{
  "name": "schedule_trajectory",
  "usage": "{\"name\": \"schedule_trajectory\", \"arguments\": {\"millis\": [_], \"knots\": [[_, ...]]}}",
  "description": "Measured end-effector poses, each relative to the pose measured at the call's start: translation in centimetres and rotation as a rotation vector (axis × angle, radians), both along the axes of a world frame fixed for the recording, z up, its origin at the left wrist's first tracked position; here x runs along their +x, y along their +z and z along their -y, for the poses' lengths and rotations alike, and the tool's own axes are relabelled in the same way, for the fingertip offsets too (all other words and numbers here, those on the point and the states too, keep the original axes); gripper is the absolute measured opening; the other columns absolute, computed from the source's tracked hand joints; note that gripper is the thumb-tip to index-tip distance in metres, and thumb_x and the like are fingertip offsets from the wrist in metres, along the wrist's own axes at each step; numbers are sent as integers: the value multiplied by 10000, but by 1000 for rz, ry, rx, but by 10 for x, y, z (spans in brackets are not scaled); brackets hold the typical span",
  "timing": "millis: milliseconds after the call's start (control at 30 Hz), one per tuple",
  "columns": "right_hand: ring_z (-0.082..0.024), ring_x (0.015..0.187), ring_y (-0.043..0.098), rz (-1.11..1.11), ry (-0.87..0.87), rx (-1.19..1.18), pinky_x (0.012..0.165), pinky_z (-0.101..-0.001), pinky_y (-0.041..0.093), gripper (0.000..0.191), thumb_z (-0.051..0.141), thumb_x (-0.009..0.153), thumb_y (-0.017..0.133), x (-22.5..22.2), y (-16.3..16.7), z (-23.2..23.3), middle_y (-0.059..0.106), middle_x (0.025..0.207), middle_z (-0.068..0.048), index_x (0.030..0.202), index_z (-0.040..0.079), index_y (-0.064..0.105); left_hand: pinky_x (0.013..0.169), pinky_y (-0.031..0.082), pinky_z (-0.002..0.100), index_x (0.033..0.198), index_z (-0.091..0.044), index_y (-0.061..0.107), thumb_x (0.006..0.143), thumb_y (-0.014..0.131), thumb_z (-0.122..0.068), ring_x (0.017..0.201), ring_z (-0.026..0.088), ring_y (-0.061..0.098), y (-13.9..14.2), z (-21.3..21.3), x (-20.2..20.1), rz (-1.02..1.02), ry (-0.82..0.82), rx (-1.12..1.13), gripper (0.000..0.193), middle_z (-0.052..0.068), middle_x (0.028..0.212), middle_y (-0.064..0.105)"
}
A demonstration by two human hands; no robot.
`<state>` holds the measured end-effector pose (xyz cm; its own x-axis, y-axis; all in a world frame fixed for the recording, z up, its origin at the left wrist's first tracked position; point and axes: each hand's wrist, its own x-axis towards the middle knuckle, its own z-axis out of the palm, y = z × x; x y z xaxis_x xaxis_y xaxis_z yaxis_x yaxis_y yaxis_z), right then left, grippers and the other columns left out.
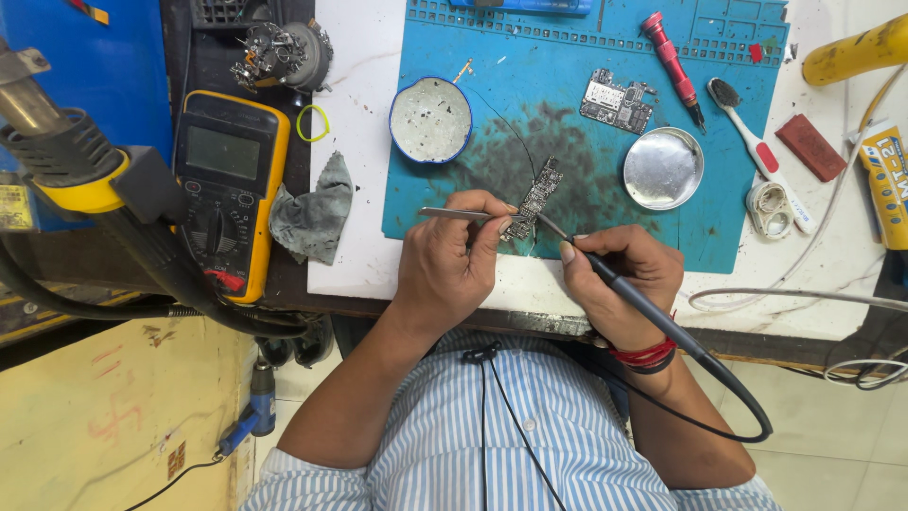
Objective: The person uses a soldering iron and tweezers to apply solder to a small circuit board. They hold the board with tweezers in one hand and apply the soldering iron with the other, working on specific points on the board.
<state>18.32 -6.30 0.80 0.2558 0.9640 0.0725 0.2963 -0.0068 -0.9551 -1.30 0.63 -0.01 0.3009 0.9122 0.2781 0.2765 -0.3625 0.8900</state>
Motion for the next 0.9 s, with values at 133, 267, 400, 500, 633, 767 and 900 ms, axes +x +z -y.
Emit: {"name": "schedule_trajectory", "arguments": {"millis": [133, 267, 400, 500, 633, 767, 900], "knots": [[-30, 708, 603, 21, -14, -2, 631, -188, 464, 121, -12, 905, 786, 0, 0, -1, 708, 835, -41, 960, -13, 679, 593, 499, 319, 1097, -49, 567, 1041, 665, -78, 638, 156, 641, 0, 0, 0, -6, 0, -7, 117, 54, 988, 699], [-28, 718, 610, 13, -5, -3, 642, -188, 471, 119, -12, 909, 785, 0, 1, 0, 713, 844, -42, 966, -12, 680, 591, 498, 323, 1091, -48, 567, 1037, 666, -75, 634, 159, 641, 0, 0, 0, -10, -1, -10, 116, 57, 986, 701], [-26, 713, 607, 8, 0, -1, 636, -186, 468, 119, -13, 907, 786, 0, 0, 0, 712, 840, -43, 965, -13, 682, 604, 511, 319, 1094, -44, 552, 1043, 660, -70, 657, 161, 656, -1, 0, 0, -1, -6, 7, 123, 62, 1011, 700], [-26, 712, 605, 8, -8, -4, 634, -186, 466, 121, -14, 903, 788, 0, 0, -1, 712, 839, -46, 965, -15, 683, 611, 515, 317, 1094, -39, 534, 1047, 658, -69, 672, 163, 664, -1, -1, 0, 13, -9, 18, 136, 65, 1035, 703], [-29, 713, 622, 15, 5, -4, 628, -185, 479, 116, -13, 906, 784, 0, 0, -1, 723, 848, -50, 974, -18, 691, 602, 513, 318, 1090, -38, 543, 1043, 661, -64, 662, 159, 663, -1, 0, 0, 9, -8, 10, 130, 62, 1021, 702], [-31, 722, 625, 9, -3, -4, 639, -185, 481, 125, -10, 909, 790, 0, 0, -1, 722, 852, -52, 978, -16, 687, 595, 511, 321, 1082, -37, 557, 1035, 665, -59, 655, 164, 661, -1, -1, 0, 8, -4, 9, 120, 68, 1011, 701], [-31, 731, 624, 0, -8, -6, 650, -186, 483, 125, -12, 912, 789, 0, -1, -1, 724, 859, -53, 981, -16, 686, 600, 514, 324, 1076, -36, 557, 1035, 666, -60, 658, 169, 666, -1, -1, 1, 6, -2, 7, 119, 70, 1013, 704]]}}
